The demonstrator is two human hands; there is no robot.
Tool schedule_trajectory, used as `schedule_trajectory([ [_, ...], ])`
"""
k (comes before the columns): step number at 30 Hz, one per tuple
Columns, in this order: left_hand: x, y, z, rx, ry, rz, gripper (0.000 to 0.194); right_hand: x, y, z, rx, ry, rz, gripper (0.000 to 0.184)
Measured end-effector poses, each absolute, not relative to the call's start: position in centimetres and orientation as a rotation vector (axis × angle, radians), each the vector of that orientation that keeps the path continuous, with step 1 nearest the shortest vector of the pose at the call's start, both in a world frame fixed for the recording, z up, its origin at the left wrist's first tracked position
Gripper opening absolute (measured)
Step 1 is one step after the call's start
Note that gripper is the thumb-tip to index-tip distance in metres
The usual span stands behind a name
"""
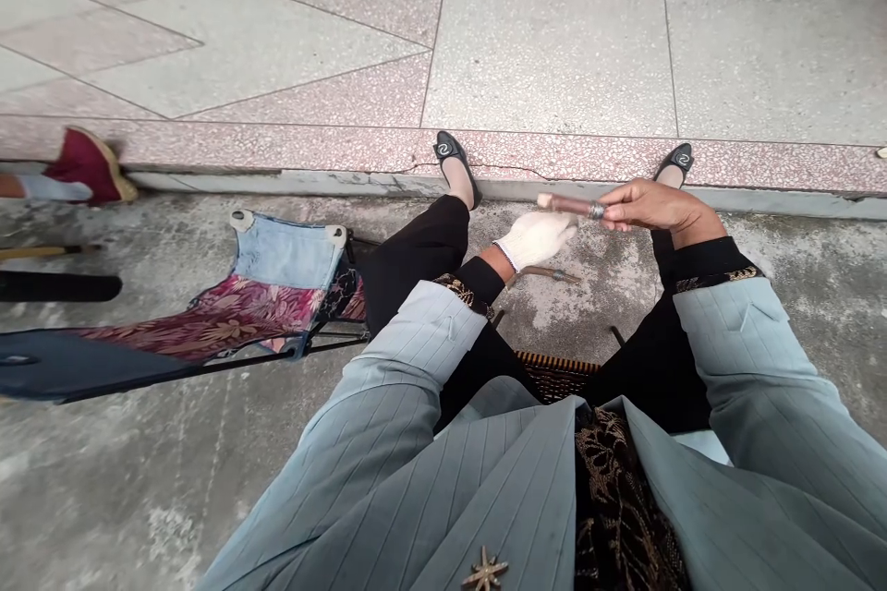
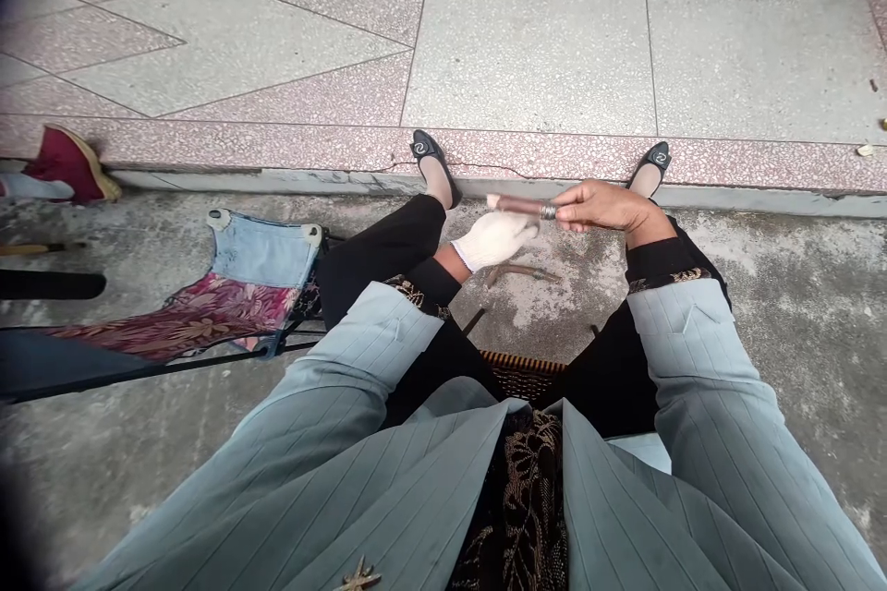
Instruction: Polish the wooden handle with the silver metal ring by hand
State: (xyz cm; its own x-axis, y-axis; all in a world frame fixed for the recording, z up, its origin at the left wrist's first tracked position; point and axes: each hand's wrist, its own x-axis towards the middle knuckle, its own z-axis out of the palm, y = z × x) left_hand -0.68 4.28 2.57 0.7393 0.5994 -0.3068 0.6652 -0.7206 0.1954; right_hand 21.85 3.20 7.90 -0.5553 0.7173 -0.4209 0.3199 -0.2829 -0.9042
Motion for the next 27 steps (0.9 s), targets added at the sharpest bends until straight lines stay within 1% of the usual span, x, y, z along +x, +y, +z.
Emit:
schedule_trajectory([
  [3,-0.5,3.9,1.9,2.575,0.93,-0.215,0.044,21.6,3.2,7.1,-1.362,-1.445,1.75,0.038],
  [5,-0.4,3.7,1.4,2.527,0.868,-0.203,0.039,21.3,3.6,6.1,-1.486,-1.397,1.664,0.036],
  [7,-0.5,3.5,1.0,2.531,0.853,-0.207,0.038,21.0,4.1,5.3,-1.659,-1.424,1.556,0.029],
  [10,-0.6,3.2,0.7,2.606,0.881,-0.215,0.037,20.4,4.6,4.5,-1.96,-1.712,1.348,0.02],
  [12,-0.7,3.0,0.7,2.676,0.875,-0.23,0.038,20.0,4.7,4.1,-2.125,-2.024,1.241,0.019],
  [13,-0.7,2.9,0.7,2.7,0.863,-0.24,0.039,19.7,4.6,4.0,-2.17,-2.168,1.247,0.019],
  [14,-0.8,2.9,0.8,2.711,0.845,-0.252,0.038,19.5,4.4,3.8,-2.169,-2.291,1.327,0.019],
  [16,-1.1,3.1,1.0,2.704,0.811,-0.265,0.035,19.3,4.1,3.6,-1.979,-2.439,1.693,0.017],
  [18,-1.4,3.6,1.4,2.674,0.809,-0.236,0.033,19.4,3.9,3.9,-1.577,-2.418,2.107,0.02],
  [19,-1.5,3.9,1.6,2.645,0.819,-0.209,0.034,19.6,3.8,4.2,-1.365,-2.353,2.24,0.025],
  [20,-1.6,4.2,1.8,2.606,0.838,-0.18,0.036,19.8,3.7,4.7,-1.199,-2.257,2.305,0.03],
  [21,-1.7,4.4,2.0,2.564,0.861,-0.153,0.039,20.1,3.7,5.3,-1.089,-2.158,2.309,0.033],
  [22,-1.7,4.7,2.2,2.527,0.886,-0.134,0.043,20.3,3.6,5.9,-1.055,-2.038,2.248,0.036],
  [24,-1.7,4.9,2.5,2.47,0.917,-0.087,0.048,20.9,3.3,6.9,-1.078,-1.752,2.074,0.036],
  [27,-1.5,4.6,2.5,2.416,0.912,-0.053,0.045,21.3,3.2,7.2,-1.141,-1.352,1.795,0.034],
])
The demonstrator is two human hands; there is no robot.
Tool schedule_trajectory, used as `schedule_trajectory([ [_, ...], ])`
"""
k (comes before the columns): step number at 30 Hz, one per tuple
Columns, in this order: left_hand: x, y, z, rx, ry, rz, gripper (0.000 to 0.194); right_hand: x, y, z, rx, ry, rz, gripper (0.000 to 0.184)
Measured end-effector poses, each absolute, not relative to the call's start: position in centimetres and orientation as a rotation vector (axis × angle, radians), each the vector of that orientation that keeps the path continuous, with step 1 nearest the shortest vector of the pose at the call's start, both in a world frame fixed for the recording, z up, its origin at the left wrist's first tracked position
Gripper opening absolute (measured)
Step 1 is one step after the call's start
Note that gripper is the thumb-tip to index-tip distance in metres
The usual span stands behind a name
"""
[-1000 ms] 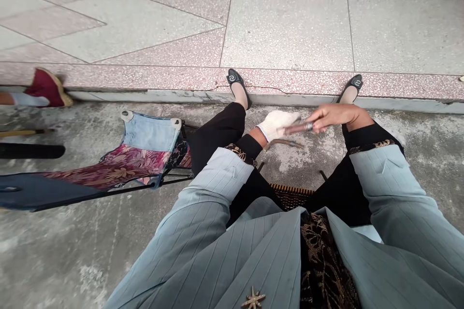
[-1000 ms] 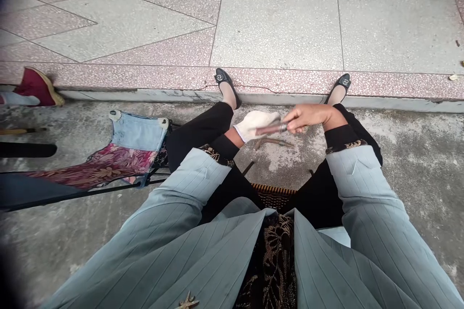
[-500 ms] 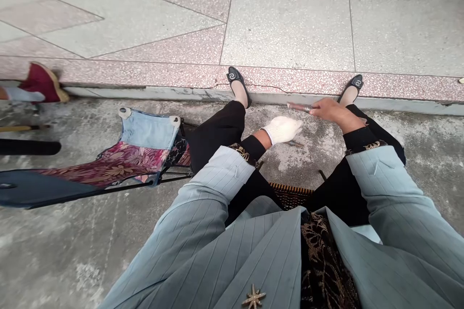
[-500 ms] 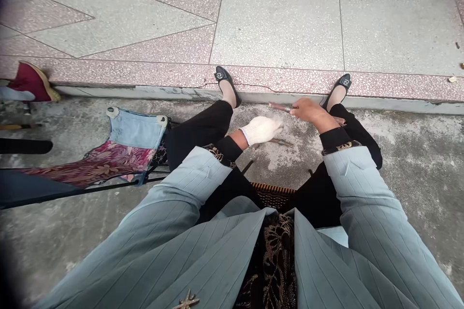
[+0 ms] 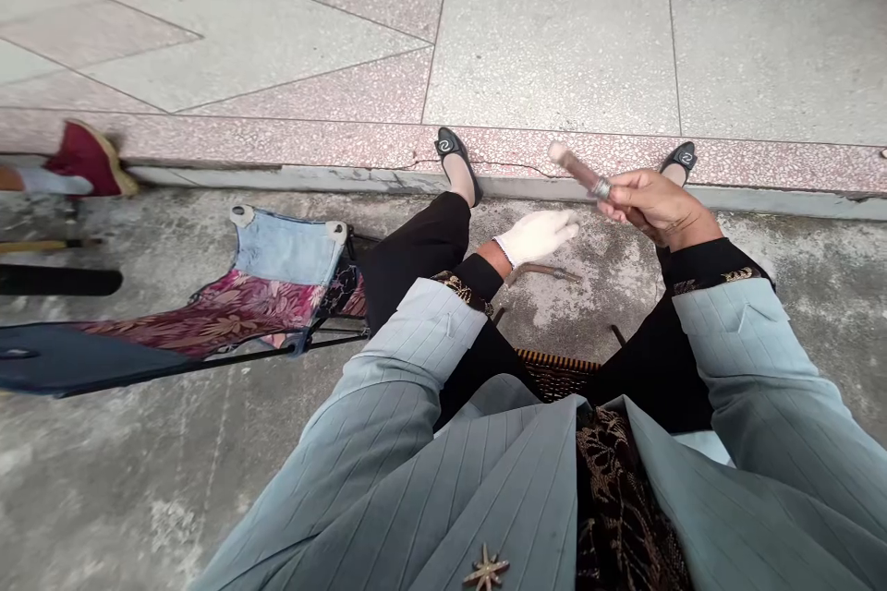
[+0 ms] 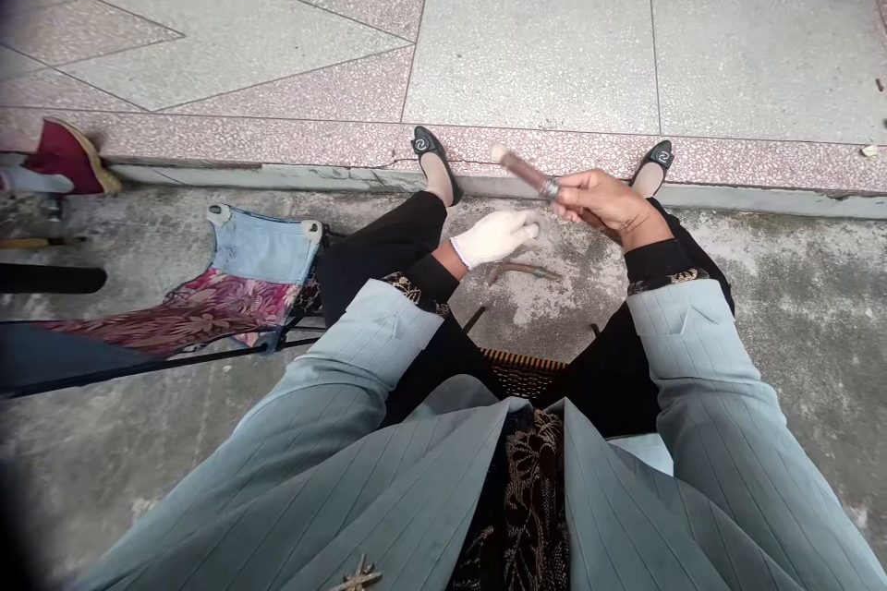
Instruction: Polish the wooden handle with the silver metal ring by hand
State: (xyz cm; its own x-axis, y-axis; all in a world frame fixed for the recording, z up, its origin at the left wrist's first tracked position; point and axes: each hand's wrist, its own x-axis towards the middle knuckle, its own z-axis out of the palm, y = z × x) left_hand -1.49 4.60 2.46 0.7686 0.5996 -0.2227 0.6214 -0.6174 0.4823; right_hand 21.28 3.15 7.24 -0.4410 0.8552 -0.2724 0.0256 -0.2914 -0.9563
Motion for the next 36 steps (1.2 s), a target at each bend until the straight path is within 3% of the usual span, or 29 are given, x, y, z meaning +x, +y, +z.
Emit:
schedule_trajectory([
  [6,-0.9,3.5,1.6,2.471,0.824,-0.151,0.039,21.4,4.5,4.6,-1.587,-1.222,1.514,0.03],
  [13,-1.4,3.4,1.2,2.747,0.871,-0.24,0.038,19.8,4.8,4.2,-2.217,-2.31,1.167,0.021],
  [19,-1.9,4.1,1.7,2.719,0.915,-0.281,0.034,19.4,4.0,3.8,-1.758,-2.513,1.903,0.021],
  [25,-2.5,4.8,2.2,2.653,0.948,-0.214,0.037,20.1,3.9,4.6,-1.286,-2.39,2.118,0.032],
  [29,-2.5,5.1,2.9,2.508,1.0,-0.119,0.041,20.9,3.4,6.6,-1.209,-1.986,1.979,0.041],
  [36,-1.9,4.6,2.9,2.429,0.969,-0.048,0.038,20.3,3.1,6.4,-1.241,-1.292,1.594,0.038],
])
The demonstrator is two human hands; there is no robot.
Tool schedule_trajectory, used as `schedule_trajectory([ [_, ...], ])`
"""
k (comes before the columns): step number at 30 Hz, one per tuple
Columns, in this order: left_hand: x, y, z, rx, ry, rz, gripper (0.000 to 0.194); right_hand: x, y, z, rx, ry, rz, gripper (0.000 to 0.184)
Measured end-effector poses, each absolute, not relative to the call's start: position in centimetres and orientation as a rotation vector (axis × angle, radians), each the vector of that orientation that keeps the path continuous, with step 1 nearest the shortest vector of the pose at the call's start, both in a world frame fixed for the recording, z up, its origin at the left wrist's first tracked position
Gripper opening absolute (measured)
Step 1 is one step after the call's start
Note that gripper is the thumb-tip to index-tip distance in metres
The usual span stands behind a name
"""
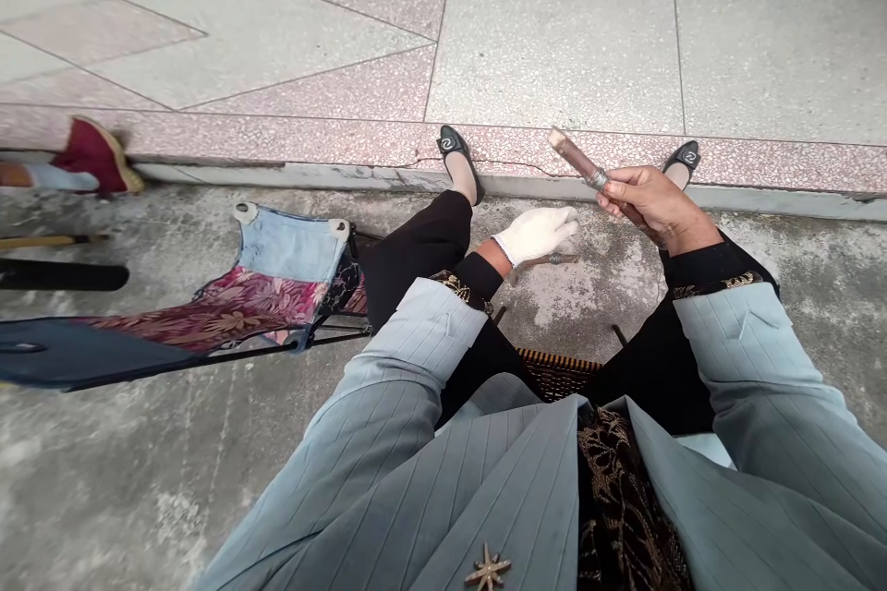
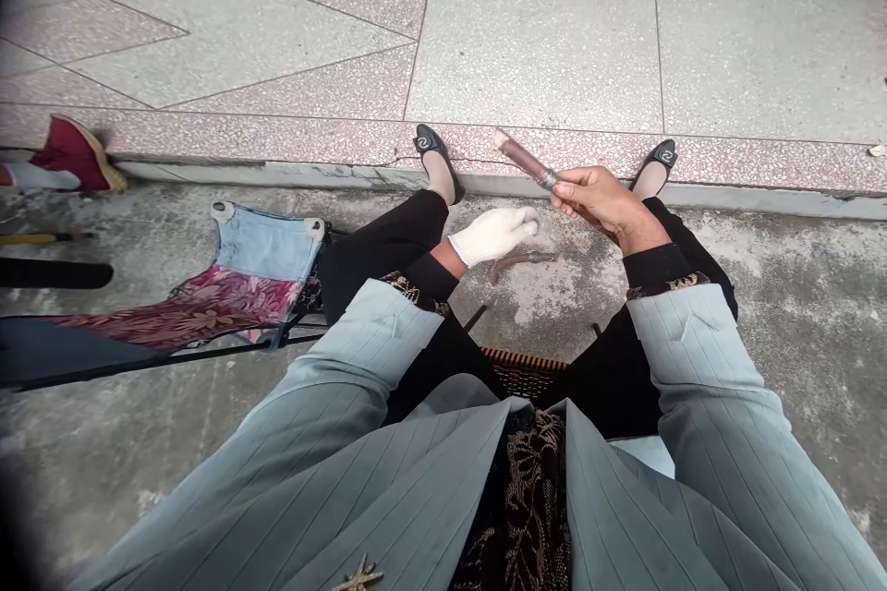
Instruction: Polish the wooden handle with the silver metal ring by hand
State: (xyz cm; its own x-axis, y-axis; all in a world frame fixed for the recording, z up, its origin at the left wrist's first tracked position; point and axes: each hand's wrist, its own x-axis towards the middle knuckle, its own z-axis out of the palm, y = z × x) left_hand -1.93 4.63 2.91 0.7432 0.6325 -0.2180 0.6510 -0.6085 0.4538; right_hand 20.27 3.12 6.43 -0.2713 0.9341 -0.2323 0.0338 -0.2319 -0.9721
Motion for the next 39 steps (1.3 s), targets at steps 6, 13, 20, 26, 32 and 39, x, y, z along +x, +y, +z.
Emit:
schedule_trajectory([
  [6,-1.4,3.7,2.7,2.611,0.895,-0.167,0.037,20.4,4.5,5.0,-1.871,-1.503,1.178,0.027],
  [13,-2.5,4.0,3.6,2.736,0.981,-0.196,0.038,19.2,4.0,4.7,-1.837,-2.531,1.704,0.025],
  [20,-2.7,4.8,3.5,2.57,1.046,-0.053,0.043,21.0,3.2,7.4,-1.241,-1.822,1.911,0.043],
  [26,-1.7,4.5,2.7,2.503,1.045,-0.131,0.04,19.8,3.0,7.0,-1.265,-1.231,1.629,0.043],
  [32,-1.0,3.6,2.4,2.598,0.928,-0.205,0.037,19.7,4.0,5.0,-1.617,-1.346,1.38,0.041],
  [39,-2.5,4.3,3.7,2.697,1.024,-0.258,0.033,20.0,4.4,4.9,-1.901,-2.381,1.571,0.025],
])
